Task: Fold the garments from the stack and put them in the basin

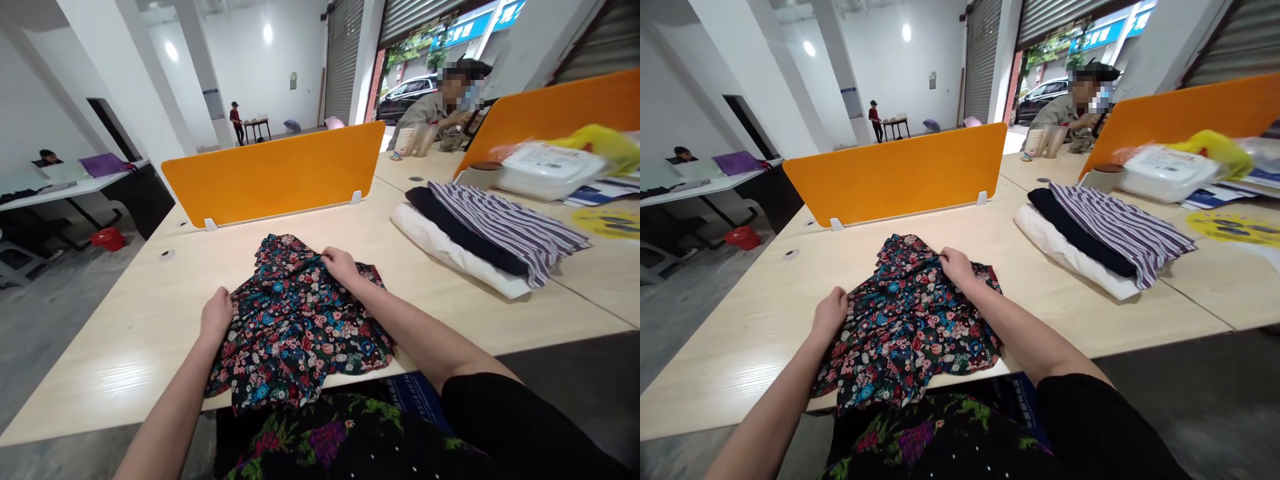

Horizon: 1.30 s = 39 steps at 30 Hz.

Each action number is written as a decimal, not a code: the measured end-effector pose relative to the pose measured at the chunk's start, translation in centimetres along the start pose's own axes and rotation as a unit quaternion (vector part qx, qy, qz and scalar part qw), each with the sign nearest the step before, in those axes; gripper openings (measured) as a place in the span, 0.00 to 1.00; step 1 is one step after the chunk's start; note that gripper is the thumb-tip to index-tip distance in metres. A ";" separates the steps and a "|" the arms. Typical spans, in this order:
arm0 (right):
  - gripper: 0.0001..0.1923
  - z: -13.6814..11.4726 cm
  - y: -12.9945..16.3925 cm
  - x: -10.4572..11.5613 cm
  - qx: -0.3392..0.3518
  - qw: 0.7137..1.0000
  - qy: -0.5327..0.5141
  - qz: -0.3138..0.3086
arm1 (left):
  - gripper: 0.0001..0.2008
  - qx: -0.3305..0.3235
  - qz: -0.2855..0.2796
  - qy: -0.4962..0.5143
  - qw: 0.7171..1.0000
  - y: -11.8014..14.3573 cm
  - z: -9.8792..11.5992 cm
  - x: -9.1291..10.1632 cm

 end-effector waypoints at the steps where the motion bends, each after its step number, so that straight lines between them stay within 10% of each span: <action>1: 0.13 1.1 0.1 0.4 -0.026 1.000 -0.003 0.006 | 0.16 0.026 -0.004 -0.015 1.000 0.4 -1.5 0.0; 7: 0.12 5.1 -0.3 2.4 -0.075 0.994 0.035 -0.073 | 0.16 -0.015 -0.084 -0.106 0.991 3.3 -6.4 0.9; 12: 0.26 -0.1 -1.9 -0.1 -0.034 0.998 -0.015 -0.041 | 0.19 -0.132 0.042 0.066 0.988 1.5 1.5 1.6; 16: 0.14 -4.1 -1.8 -3.0 0.015 0.970 -0.234 -0.062 | 0.19 -0.157 -0.018 0.121 0.980 0.0 5.9 -0.8; 21: 0.15 -0.6 -2.5 -0.9 -0.053 0.876 -0.471 0.089 | 0.12 -0.052 -0.022 0.142 0.988 0.3 2.9 -1.5; 26: 0.15 2.3 -2.6 -0.7 -0.156 0.867 -0.460 0.109 | 0.14 0.040 0.090 0.195 0.976 0.2 -0.8 0.1; 31: 0.14 -0.6 -1.6 1.0 -0.042 0.928 -0.335 0.156 | 0.11 0.136 0.225 0.395 0.880 -1.0 -3.0 1.4; 36: 0.11 -5.8 1.6 -1.0 0.185 0.963 -0.188 -0.057 | 0.09 0.143 0.242 0.641 0.714 -2.5 -3.6 1.6; 39: 0.12 -6.0 1.5 -1.0 0.124 0.973 -0.196 -0.006 | 0.09 0.099 0.277 0.667 0.684 -3.3 -3.3 3.2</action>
Point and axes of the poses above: each hand's wrist, its own y-axis away from the middle knuckle, its own x-axis out of the back of the hand, z = x × y, the point moved 5 cm from there along -y, towards the middle knuckle, and after that the axes turned 9 degrees about z, right-handed, at the moved point
